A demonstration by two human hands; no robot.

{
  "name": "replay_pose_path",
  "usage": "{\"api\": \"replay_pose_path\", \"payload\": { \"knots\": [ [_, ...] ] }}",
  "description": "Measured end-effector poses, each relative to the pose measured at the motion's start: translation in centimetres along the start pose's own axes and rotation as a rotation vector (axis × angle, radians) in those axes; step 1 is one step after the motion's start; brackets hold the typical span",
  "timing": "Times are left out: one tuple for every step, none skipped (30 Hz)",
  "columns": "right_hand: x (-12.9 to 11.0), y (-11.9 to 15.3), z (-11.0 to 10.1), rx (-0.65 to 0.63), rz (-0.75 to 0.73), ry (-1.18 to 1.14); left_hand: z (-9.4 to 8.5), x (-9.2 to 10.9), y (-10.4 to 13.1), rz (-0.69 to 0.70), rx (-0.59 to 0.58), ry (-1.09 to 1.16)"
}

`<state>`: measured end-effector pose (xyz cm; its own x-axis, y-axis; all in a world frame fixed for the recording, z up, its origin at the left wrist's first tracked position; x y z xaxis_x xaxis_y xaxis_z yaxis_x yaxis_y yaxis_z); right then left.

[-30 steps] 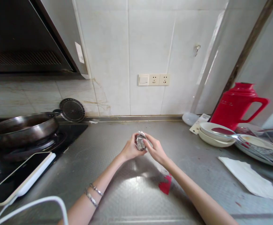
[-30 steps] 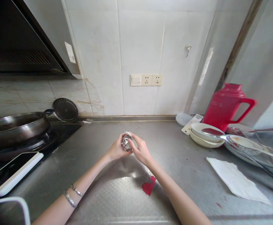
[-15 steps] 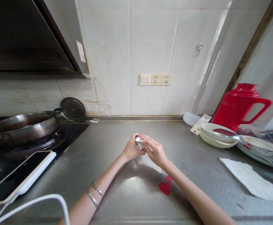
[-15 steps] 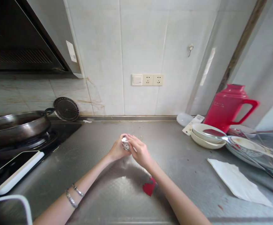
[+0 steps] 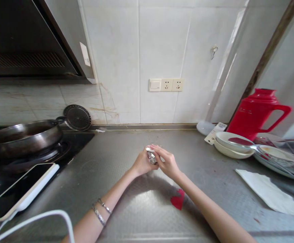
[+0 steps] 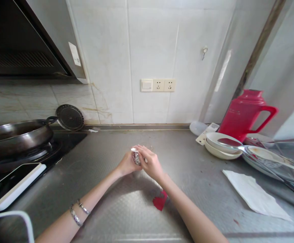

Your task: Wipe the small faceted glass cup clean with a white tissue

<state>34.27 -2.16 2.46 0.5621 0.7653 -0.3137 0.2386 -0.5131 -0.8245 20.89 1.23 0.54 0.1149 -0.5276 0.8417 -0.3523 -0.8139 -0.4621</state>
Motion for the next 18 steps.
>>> {"api": "replay_pose_path", "payload": {
  "knots": [
    [-0.3,0.0,0.0,-0.025,-0.058,0.008,0.0,-0.1,-0.1,0.011,0.008,0.005],
    [-0.5,0.0,0.0,-0.05,-0.111,0.016,-0.1,-0.3,-0.2,0.013,0.014,0.008],
    [-0.7,0.0,0.0,-0.067,-0.155,0.021,-0.1,-0.4,-0.3,0.006,0.026,0.018],
    [-0.8,0.0,0.0,-0.078,-0.187,0.022,-0.2,-0.5,-0.3,-0.009,0.042,0.043],
    [-0.8,0.0,-0.1,-0.073,-0.199,0.017,-0.2,-0.5,-0.3,-0.021,0.051,0.07],
    [-0.8,-0.1,-0.2,-0.056,-0.186,0.008,-0.2,-0.4,-0.3,-0.026,0.056,0.095],
    [-0.7,-0.2,-0.3,-0.029,-0.148,-0.003,-0.2,-0.3,-0.2,-0.027,0.055,0.108],
    [-0.5,-0.3,-0.4,0.004,-0.084,-0.014,-0.1,-0.1,-0.1,-0.03,0.048,0.104],
    [-0.2,-0.4,-0.5,0.035,-0.002,-0.026,-0.1,0.1,-0.1,-0.032,0.036,0.087],
    [0.1,-0.4,-0.6,0.057,0.083,-0.037,0.0,0.4,0.0,-0.036,0.021,0.065],
    [0.4,-0.5,-0.7,0.065,0.162,-0.048,0.0,0.6,0.1,-0.04,0.011,0.036],
    [0.6,-0.5,-0.7,0.064,0.226,-0.057,0.1,0.8,0.2,-0.046,0.004,0.004],
    [0.8,-0.5,-0.7,0.062,0.271,-0.063,0.1,0.9,0.2,-0.053,-0.002,-0.026],
    [0.9,-0.5,-0.7,0.059,0.29,-0.064,0.1,0.9,0.3,-0.061,-0.001,-0.047],
    [0.9,-0.4,-0.7,0.058,0.284,-0.059,0.1,0.9,0.3,-0.069,0.002,-0.063],
    [0.8,-0.4,-0.7,0.059,0.255,-0.051,0.1,0.7,0.2,-0.076,0.011,-0.075],
    [0.7,-0.4,-0.7,0.059,0.205,-0.044,0.1,0.6,0.2,-0.075,0.021,-0.08],
    [0.5,-0.3,-0.6,0.051,0.141,-0.039,0.1,0.5,0.1,-0.06,0.027,-0.077]
  ]
}}
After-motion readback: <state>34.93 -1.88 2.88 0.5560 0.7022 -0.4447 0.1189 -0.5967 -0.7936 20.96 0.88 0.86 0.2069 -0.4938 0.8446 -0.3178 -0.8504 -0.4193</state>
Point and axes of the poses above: each hand's wrist, its own y-axis away from the middle knuckle, its own z-axis out of the palm, x = y × z, the point moved 2 cm from there along -y, towards the middle knuckle, and after that the axes turned 7 degrees about y, right-handed, at the moved point
